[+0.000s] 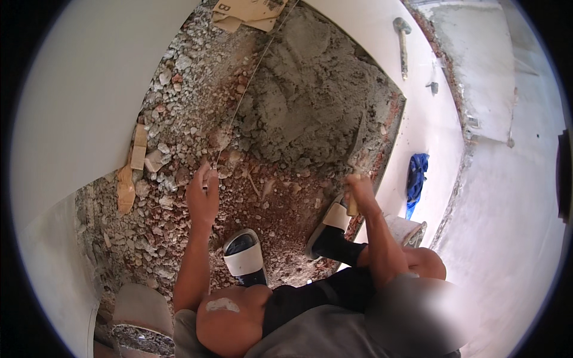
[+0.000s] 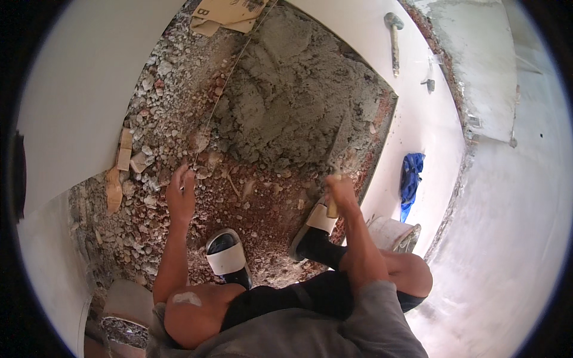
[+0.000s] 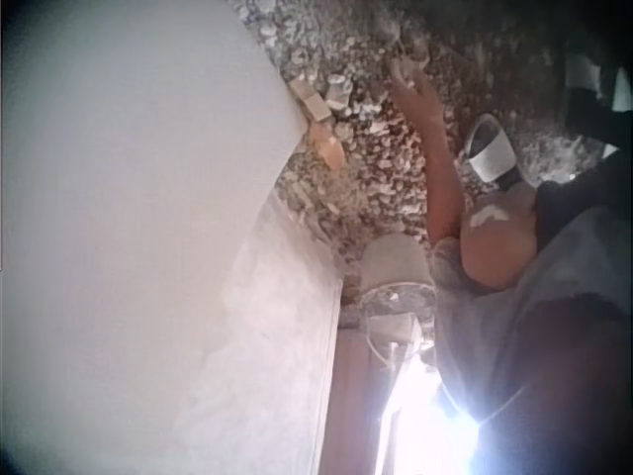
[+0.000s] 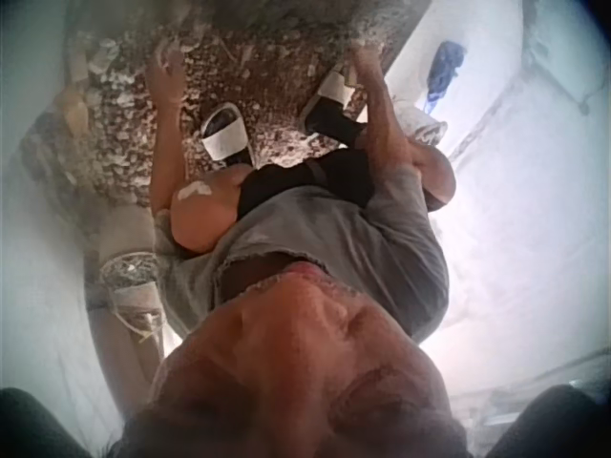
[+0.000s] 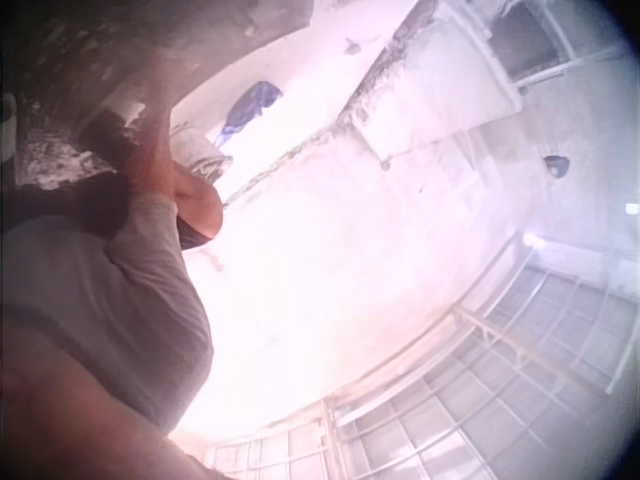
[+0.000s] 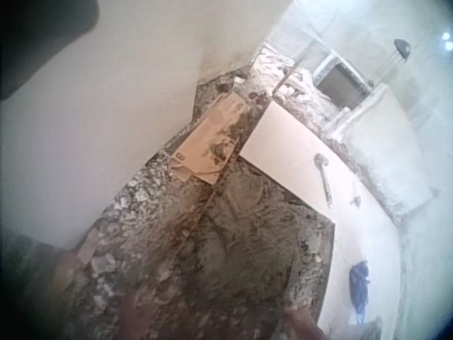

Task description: The person pours cement from a bucket onto the floor and spreads it with a trowel. They then place a large white tile onto the cement and tap it with a rubber mallet to set it in place.

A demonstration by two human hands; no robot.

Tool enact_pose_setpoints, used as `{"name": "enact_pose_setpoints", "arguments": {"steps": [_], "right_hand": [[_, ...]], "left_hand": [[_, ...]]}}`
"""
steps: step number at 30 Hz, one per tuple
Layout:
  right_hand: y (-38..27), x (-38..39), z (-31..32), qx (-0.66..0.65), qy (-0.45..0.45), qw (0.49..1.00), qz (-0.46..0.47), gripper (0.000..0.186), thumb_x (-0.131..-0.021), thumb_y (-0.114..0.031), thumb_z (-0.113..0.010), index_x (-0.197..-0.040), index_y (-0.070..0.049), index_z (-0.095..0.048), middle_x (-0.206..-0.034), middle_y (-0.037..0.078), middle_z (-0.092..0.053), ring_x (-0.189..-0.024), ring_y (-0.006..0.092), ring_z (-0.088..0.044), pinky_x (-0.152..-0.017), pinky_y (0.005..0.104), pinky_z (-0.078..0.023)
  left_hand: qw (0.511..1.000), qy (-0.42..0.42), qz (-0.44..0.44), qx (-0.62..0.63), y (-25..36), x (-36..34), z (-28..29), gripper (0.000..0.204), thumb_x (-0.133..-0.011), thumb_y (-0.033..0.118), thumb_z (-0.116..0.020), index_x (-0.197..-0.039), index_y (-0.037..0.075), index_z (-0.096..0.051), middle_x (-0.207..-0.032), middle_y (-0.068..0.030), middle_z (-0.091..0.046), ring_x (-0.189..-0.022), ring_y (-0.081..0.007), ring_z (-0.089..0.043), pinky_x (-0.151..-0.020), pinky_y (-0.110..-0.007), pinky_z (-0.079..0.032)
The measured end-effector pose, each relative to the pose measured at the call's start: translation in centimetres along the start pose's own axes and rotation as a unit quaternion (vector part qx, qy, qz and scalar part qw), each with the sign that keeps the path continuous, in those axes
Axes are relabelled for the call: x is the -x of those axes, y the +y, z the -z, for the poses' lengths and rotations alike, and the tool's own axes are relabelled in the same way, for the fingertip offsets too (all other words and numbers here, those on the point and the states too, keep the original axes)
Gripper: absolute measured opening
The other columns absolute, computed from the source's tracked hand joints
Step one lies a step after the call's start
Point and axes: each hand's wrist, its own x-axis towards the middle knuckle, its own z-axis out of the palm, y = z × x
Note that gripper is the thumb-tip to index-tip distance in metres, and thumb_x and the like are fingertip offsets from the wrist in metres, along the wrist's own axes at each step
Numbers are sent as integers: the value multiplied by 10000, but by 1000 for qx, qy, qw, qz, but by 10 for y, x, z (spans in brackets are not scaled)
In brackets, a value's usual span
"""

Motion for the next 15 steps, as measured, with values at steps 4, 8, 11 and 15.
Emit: {"name": "enact_pose_setpoints", "arguments": {"steps": [4, 8, 11, 15], "right_hand": [[-10, 20, -51, 76, -50, 994, 60, 200, -799, -143, -573, -939, -6, -536, -657, 56, -547, -477, 149, -532, -422, 303, -466], [-28, 42, -115, 248, -115, 950, 152, 345, -821, -240, -597, -1022, 27, -510, -788, 206, -635, -670, 362, -634, -611, 443, -502], [-33, 62, -128, 329, -87, 911, 235, 406, -838, -270, -596, -1075, 29, -456, -867, 290, -631, -801, 465, -616, -703, 509, -480], [-31, 78, -131, 366, -98, 899, 219, 406, -863, -292, -570, -1099, 11, -438, -829, 262, -639, -776, 448, -624, -680, 511, -484]], "left_hand": [[999, -13, 29, 25, 7, 2, 1, 479, -961, 354, -508, -1268, -12, -525, -1185, -205, -602, -1097, -303, -594, -926, -391, -457], [999, -18, 42, 26, 11, 4, 3, 492, -964, 383, -492, -1279, 5, -519, -1190, -207, -599, -1105, -306, -589, -915, -398, -463], [998, -21, 50, 38, 9, 6, 8, 524, -956, 417, -497, -1285, 9, -511, -1190, -216, -598, -1102, -313, -591, -906, -408, -468], [998, -7, 38, 52, 5, 10, 10, 526, -959, 422, -491, -1282, 7, -513, -1191, -220, -597, -1099, -315, -593, -906, -405, -470]]}}
